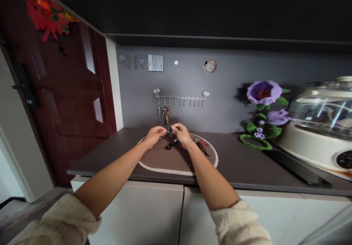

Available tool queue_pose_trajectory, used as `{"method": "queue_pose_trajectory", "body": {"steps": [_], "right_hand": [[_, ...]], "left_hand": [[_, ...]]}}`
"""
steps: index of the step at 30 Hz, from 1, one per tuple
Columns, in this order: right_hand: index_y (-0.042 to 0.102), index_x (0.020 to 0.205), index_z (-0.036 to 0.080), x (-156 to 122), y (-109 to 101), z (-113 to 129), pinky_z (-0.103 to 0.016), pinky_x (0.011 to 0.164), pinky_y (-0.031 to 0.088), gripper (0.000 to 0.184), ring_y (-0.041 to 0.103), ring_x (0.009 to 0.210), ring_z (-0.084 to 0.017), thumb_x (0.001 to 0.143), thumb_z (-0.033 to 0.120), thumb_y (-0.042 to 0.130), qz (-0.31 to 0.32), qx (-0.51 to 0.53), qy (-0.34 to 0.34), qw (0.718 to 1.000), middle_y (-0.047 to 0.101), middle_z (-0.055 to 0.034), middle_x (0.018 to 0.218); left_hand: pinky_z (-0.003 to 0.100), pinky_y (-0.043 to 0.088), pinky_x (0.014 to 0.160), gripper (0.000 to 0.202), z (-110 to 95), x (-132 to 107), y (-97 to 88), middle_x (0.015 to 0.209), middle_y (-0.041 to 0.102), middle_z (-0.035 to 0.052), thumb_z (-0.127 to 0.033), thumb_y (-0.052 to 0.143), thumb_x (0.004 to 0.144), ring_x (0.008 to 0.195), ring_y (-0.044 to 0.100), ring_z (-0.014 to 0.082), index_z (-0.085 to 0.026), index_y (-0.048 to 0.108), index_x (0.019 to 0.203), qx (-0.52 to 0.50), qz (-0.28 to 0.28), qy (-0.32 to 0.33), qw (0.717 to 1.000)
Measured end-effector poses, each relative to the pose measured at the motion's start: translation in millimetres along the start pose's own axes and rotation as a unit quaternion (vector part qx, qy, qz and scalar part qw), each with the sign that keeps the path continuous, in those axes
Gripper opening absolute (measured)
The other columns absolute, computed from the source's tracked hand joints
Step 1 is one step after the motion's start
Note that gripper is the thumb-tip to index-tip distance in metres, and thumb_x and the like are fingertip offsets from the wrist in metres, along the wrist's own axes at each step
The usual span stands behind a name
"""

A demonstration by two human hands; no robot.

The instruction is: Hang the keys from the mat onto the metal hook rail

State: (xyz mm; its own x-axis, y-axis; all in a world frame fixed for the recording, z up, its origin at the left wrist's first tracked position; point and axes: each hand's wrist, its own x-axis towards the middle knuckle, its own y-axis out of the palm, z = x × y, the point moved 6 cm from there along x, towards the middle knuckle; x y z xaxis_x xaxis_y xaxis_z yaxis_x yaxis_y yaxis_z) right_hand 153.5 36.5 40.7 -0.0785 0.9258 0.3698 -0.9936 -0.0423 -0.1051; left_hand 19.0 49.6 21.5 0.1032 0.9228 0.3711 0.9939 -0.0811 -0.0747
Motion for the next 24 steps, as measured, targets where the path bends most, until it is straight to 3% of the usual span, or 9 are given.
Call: {"method": "queue_pose_trajectory", "body": {"steps": [7,15,24], "right_hand": [[0.051,0.069,0.016,20.9,-11.0,15.0,-0.022,0.06,0.039,0.032,0.045,0.058,-0.008,0.06,0.045,0.059,-0.038,-0.029,-0.068,0.996,0.05,0.002,0.063],[0.047,0.072,0.017,57.2,-16.2,34.1,-0.023,0.063,0.046,0.012,0.055,0.062,-0.009,0.072,0.027,0.053,-0.088,0.096,0.012,0.991,0.052,0.0,0.066],[0.043,0.073,0.018,97.0,-11.4,46.5,-0.022,0.059,0.048,0.007,0.055,0.061,-0.008,0.079,0.021,0.042,-0.159,0.102,0.045,0.981,0.053,-0.0007,0.07]], "left_hand": [[0.022,0.035,0.054,0.027,5.0,4.1,3.1,0.055,0.054,0.0006,-0.038,0.049,0.071,0.052,0.048,0.0094,-0.013,0.055,0.065,0.066,0.007,0.032,0.997],[0.023,0.034,0.052,0.028,11.4,6.5,5.2,0.052,0.053,0.0001,-0.039,0.044,0.072,0.047,0.046,0.0099,-0.015,0.053,0.062,0.145,0.004,0.032,0.989],[0.025,0.033,0.051,0.028,11.3,10.4,1.2,0.054,0.055,0.0015,-0.039,0.044,0.073,0.05,0.048,0.0128,-0.019,0.051,0.056,0.179,-0.017,0.046,0.983]]}}
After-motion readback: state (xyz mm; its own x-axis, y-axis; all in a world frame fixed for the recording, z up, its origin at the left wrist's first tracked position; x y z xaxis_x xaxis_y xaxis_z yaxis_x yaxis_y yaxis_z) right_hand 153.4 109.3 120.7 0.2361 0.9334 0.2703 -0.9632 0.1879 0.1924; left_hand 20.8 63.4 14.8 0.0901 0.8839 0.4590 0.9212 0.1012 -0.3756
